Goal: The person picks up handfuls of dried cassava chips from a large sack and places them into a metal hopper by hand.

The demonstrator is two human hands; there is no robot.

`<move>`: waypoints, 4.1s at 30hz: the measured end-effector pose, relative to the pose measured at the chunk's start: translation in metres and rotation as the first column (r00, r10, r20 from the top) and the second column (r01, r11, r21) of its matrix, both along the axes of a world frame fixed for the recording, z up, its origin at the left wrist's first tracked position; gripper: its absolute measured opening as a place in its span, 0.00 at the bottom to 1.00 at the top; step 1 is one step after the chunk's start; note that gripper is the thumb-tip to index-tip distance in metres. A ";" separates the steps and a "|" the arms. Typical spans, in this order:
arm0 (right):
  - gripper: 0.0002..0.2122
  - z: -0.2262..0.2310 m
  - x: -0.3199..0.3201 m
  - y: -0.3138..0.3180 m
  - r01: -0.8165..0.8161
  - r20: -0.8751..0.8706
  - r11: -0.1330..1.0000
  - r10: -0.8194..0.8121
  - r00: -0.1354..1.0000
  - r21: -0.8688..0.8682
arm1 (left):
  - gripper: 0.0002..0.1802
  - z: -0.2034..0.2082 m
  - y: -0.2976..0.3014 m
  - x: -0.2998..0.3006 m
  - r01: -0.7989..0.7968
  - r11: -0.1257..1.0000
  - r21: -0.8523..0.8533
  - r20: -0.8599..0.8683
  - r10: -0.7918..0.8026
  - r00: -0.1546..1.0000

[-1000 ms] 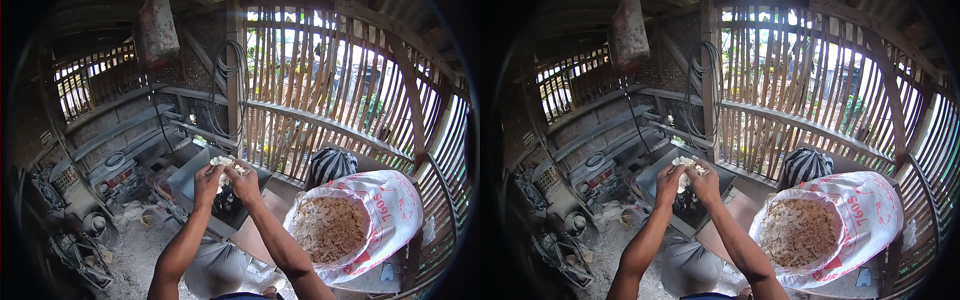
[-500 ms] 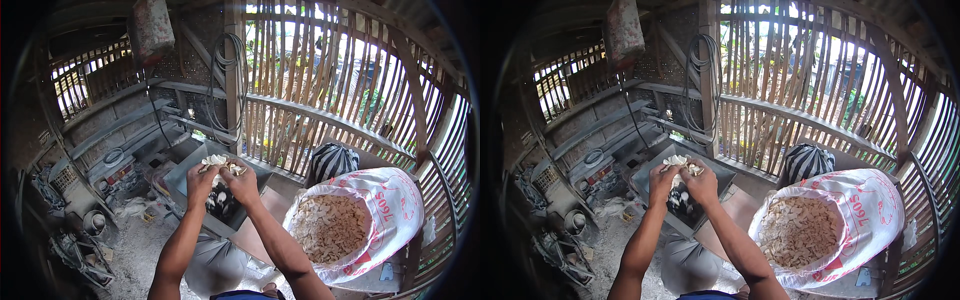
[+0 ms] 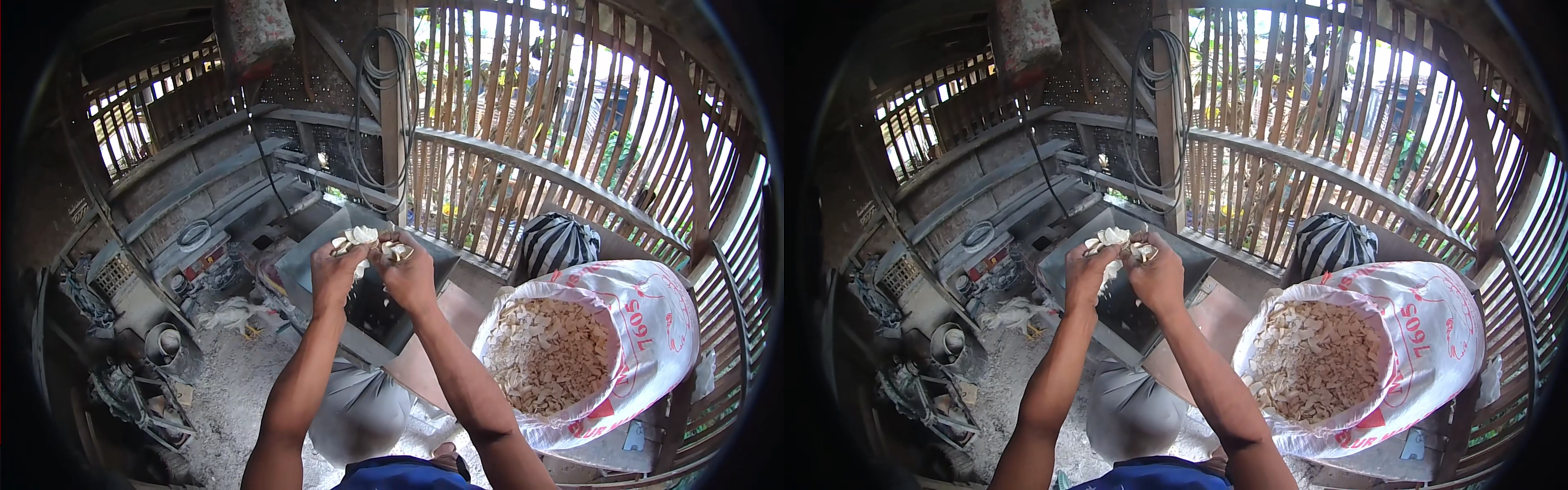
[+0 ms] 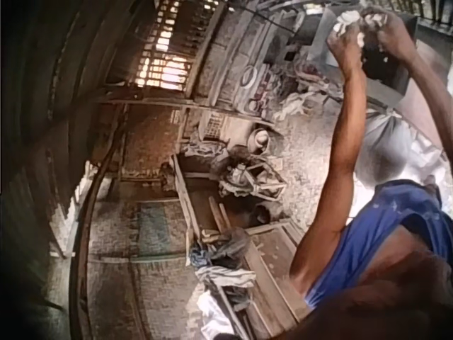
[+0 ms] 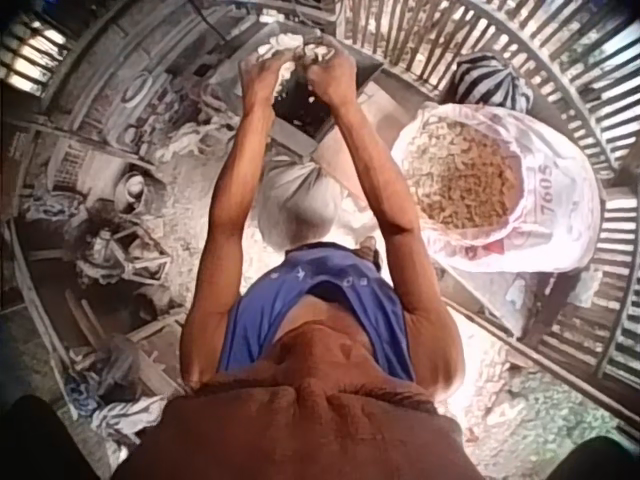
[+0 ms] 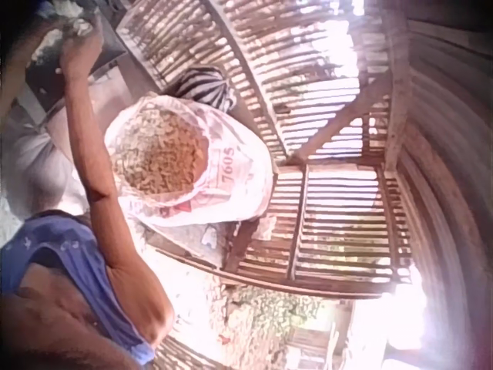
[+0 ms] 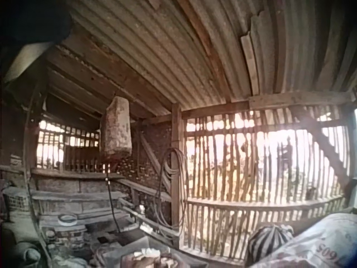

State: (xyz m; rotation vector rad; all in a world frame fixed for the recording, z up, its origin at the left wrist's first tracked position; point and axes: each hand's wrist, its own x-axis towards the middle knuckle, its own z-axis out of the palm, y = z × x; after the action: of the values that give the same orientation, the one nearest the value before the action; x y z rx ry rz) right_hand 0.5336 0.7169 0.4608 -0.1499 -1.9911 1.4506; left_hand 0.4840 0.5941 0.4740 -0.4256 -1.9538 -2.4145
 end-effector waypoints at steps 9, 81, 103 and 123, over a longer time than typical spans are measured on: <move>0.15 0.004 0.002 0.000 0.082 0.128 0.991 -0.096 0.987 0.105 | 0.16 -0.019 -0.002 -0.018 -0.040 0.999 -0.013 -0.049 0.039 0.998; 0.28 -0.174 0.209 0.383 0.493 0.362 0.523 -0.847 0.389 0.695 | 0.26 0.004 0.049 0.149 0.132 0.975 -0.176 -0.621 -0.214 0.754; 0.32 -0.159 0.188 0.405 0.127 0.618 0.664 -0.737 0.272 0.736 | 0.40 -0.224 0.311 0.174 0.083 0.834 -0.546 -0.223 -0.240 0.945; 0.35 -0.159 0.177 0.405 0.014 0.660 0.689 -0.699 0.275 0.725 | 0.54 -0.233 0.309 0.185 -0.032 0.712 -0.701 -0.279 -0.233 0.932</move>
State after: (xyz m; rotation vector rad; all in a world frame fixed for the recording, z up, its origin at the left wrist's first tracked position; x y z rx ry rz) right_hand 0.7102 1.1217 0.3022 -1.3712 -2.8741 0.1901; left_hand 0.6693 0.9028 0.2411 -0.9149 -2.6286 -1.3715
